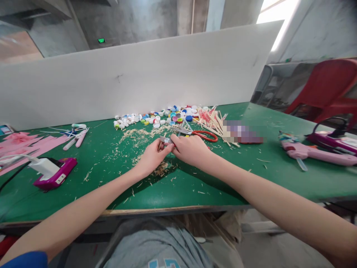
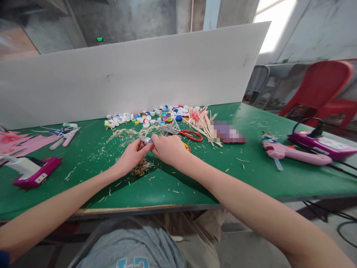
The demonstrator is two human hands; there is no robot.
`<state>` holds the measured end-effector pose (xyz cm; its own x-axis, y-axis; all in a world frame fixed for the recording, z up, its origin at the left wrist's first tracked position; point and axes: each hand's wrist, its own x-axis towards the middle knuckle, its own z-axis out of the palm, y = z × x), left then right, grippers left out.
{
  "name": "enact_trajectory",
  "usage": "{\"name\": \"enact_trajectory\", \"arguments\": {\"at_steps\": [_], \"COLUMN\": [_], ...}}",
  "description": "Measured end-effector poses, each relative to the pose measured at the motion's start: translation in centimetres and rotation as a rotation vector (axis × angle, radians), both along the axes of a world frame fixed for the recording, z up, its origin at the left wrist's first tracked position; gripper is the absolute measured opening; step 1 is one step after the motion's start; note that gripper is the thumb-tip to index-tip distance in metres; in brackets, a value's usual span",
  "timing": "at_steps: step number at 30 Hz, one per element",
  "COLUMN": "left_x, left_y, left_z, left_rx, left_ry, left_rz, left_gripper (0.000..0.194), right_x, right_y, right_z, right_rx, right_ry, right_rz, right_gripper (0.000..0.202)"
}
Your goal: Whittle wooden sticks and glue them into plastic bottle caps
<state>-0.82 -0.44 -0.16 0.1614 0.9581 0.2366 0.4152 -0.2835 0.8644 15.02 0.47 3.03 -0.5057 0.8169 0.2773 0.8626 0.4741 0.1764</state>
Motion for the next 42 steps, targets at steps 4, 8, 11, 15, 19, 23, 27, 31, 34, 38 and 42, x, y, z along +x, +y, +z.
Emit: {"name": "enact_trajectory", "arguments": {"at_steps": [4, 8, 11, 15, 19, 23, 27, 31, 34, 38, 42], "left_x": [0.0, 0.0, 0.2, 0.4, 0.5, 0.5, 0.4, 0.3, 0.3, 0.3, 0.3], "left_y": [0.1, 0.2, 0.1, -0.2, -0.5, -0.6, -0.5, -0.6, -0.8, -0.8, -0.8], "left_z": [0.0, 0.2, 0.5, 0.9, 1.2, 1.4, 1.4, 1.4, 1.4, 1.3, 1.1], "left_rx": [-0.003, -0.009, -0.001, 0.012, 0.061, 0.089, 0.103, 0.114, 0.135, 0.14, 0.137], "left_ry": [-0.023, -0.067, -0.081, -0.085, -0.016, 0.032, 0.063, 0.07, 0.062, 0.074, 0.108], "left_rz": [-0.012, -0.006, 0.039, 0.057, 0.081, 0.118, 0.131, 0.141, 0.145, 0.161, 0.186], "left_gripper": [0.033, 0.034, 0.035, 0.041, 0.041, 0.042, 0.042, 0.043, 0.046, 0.047, 0.049], "right_x": [0.1, 0.1, 0.0, -0.3, -0.4, -0.4, -0.4, -0.4, -0.4, -0.6, -0.7], "right_y": [0.1, 0.0, -0.1, -0.4, -0.5, -0.6, -0.6, -0.8, -0.9, -1.0, -1.0], "right_z": [-0.1, -0.2, -0.4, -0.5, -0.5, -0.5, -0.5, -0.4, -0.4, -0.4, -0.4], "right_rx": [0.001, 0.02, 0.06, 0.094, 0.097, 0.108, 0.116, 0.114, 0.113, 0.118, 0.12], "right_ry": [-0.003, 0.016, 0.053, 0.069, 0.068, 0.068, 0.065, 0.059, 0.057, 0.057, 0.064], "right_rz": [0.008, -0.02, -0.053, -0.083, -0.1, -0.112, -0.107, -0.105, -0.114, -0.122, -0.147], "right_gripper": [0.031, 0.035, 0.037, 0.038, 0.037, 0.037, 0.038, 0.037, 0.038, 0.038, 0.039]}}
